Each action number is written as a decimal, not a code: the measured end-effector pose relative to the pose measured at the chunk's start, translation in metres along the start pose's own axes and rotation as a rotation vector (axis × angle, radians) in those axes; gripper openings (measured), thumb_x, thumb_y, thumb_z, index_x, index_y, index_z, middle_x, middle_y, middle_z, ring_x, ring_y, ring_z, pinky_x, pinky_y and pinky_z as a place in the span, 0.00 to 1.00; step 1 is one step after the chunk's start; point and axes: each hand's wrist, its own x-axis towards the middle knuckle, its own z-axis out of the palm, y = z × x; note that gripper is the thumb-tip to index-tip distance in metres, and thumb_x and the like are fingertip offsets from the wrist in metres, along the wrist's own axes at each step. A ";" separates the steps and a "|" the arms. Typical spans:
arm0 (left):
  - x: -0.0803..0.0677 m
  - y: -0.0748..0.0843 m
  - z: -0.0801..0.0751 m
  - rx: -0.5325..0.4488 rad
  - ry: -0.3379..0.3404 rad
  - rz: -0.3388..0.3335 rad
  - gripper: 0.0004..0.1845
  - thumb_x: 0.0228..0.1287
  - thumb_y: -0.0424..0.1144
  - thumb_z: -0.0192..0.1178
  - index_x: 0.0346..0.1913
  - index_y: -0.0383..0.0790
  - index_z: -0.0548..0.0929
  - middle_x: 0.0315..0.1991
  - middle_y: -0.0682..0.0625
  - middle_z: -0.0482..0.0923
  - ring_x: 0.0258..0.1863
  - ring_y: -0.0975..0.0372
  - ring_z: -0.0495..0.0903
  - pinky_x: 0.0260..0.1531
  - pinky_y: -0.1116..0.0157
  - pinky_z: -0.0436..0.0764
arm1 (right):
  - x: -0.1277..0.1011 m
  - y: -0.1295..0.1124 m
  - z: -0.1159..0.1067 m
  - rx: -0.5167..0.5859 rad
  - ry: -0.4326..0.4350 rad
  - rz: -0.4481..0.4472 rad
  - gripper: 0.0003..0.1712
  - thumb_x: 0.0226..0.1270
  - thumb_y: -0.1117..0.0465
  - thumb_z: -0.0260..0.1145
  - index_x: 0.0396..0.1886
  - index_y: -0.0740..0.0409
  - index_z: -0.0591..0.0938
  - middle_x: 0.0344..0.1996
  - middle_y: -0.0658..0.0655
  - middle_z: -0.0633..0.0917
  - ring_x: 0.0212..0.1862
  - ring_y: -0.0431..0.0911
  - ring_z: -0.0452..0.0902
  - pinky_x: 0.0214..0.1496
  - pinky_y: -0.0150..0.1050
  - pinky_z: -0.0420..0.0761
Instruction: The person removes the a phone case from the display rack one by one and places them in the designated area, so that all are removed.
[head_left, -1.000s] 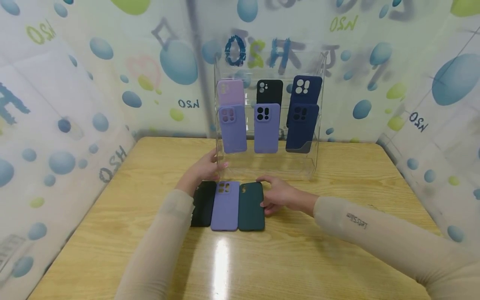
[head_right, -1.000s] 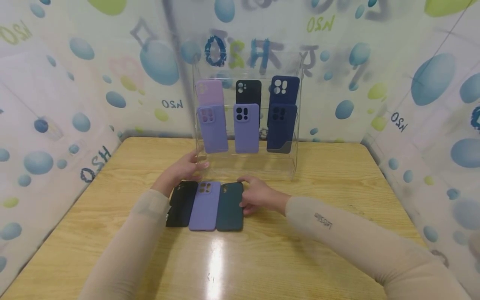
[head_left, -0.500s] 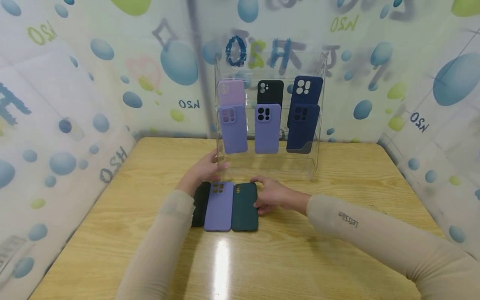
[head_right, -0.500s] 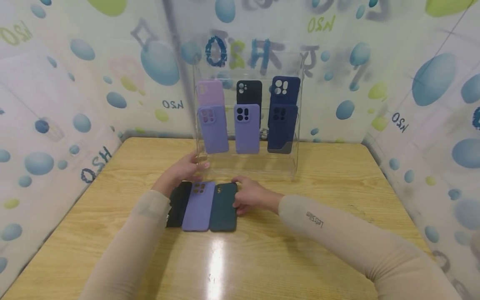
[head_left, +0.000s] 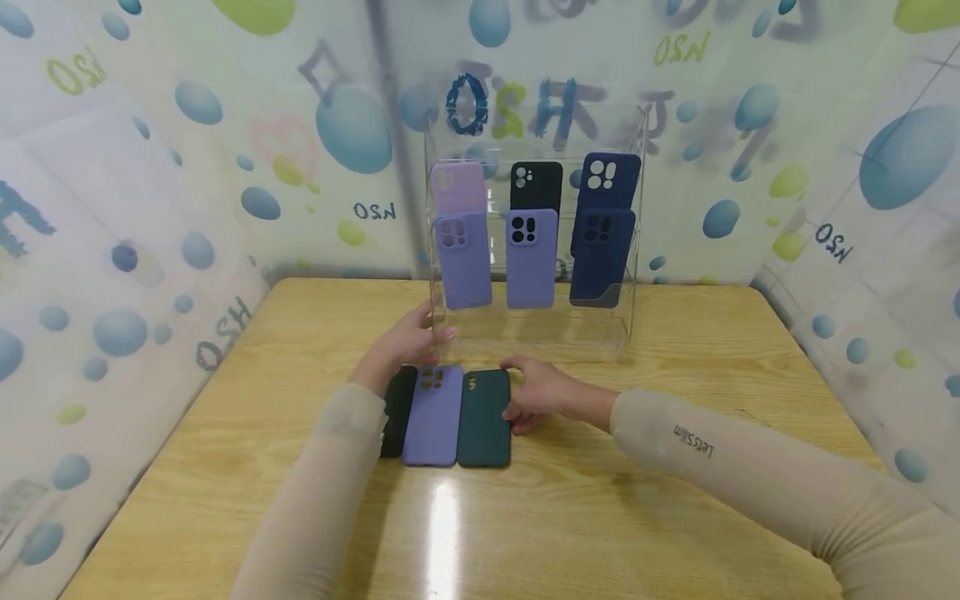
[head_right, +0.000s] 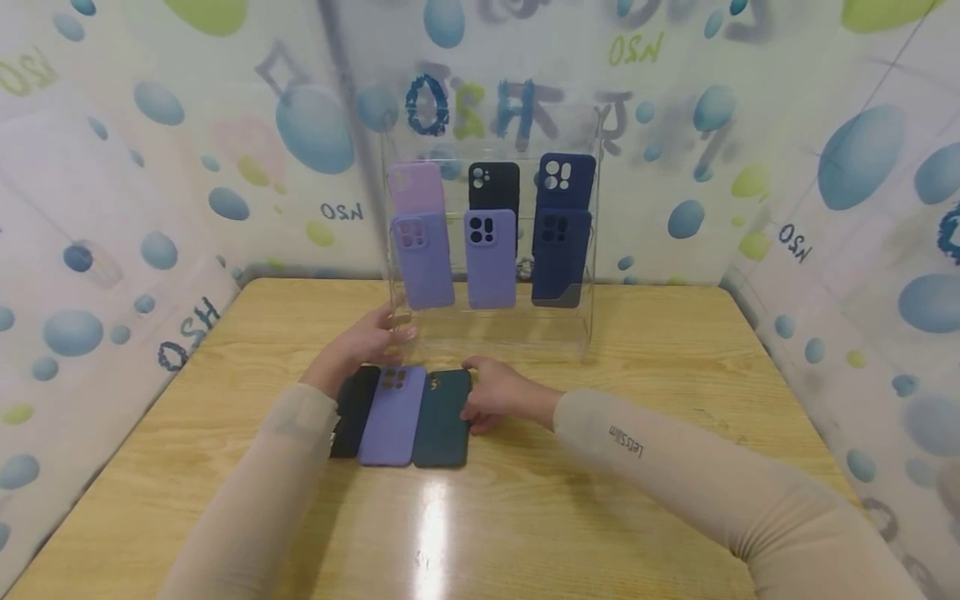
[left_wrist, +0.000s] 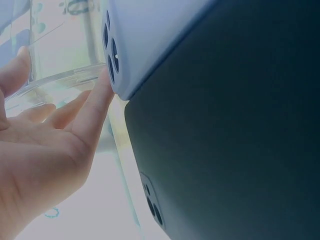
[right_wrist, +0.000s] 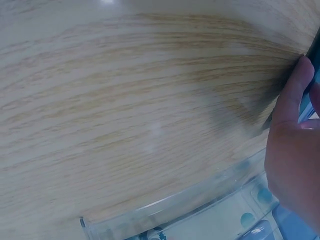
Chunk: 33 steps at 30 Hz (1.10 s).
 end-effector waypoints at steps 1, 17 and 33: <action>0.000 0.000 0.000 -0.001 0.002 0.003 0.43 0.73 0.42 0.55 0.79 0.61 0.40 0.79 0.41 0.46 0.72 0.43 0.62 0.63 0.44 0.74 | 0.000 0.000 0.001 0.002 0.003 -0.002 0.54 0.53 0.77 0.70 0.76 0.47 0.57 0.27 0.67 0.88 0.26 0.55 0.86 0.33 0.48 0.88; -0.003 0.001 0.000 0.012 0.010 0.010 0.42 0.73 0.41 0.55 0.79 0.60 0.41 0.79 0.40 0.48 0.70 0.43 0.65 0.61 0.45 0.76 | -0.002 -0.004 0.004 0.007 -0.022 -0.015 0.53 0.55 0.77 0.68 0.77 0.50 0.55 0.28 0.68 0.88 0.27 0.56 0.87 0.34 0.49 0.88; 0.002 -0.003 0.001 -0.010 0.015 0.009 0.42 0.72 0.41 0.56 0.79 0.61 0.44 0.78 0.41 0.49 0.70 0.44 0.66 0.61 0.45 0.76 | 0.002 0.003 0.002 -0.006 -0.004 -0.033 0.51 0.55 0.76 0.69 0.76 0.49 0.57 0.26 0.65 0.88 0.24 0.51 0.85 0.32 0.46 0.88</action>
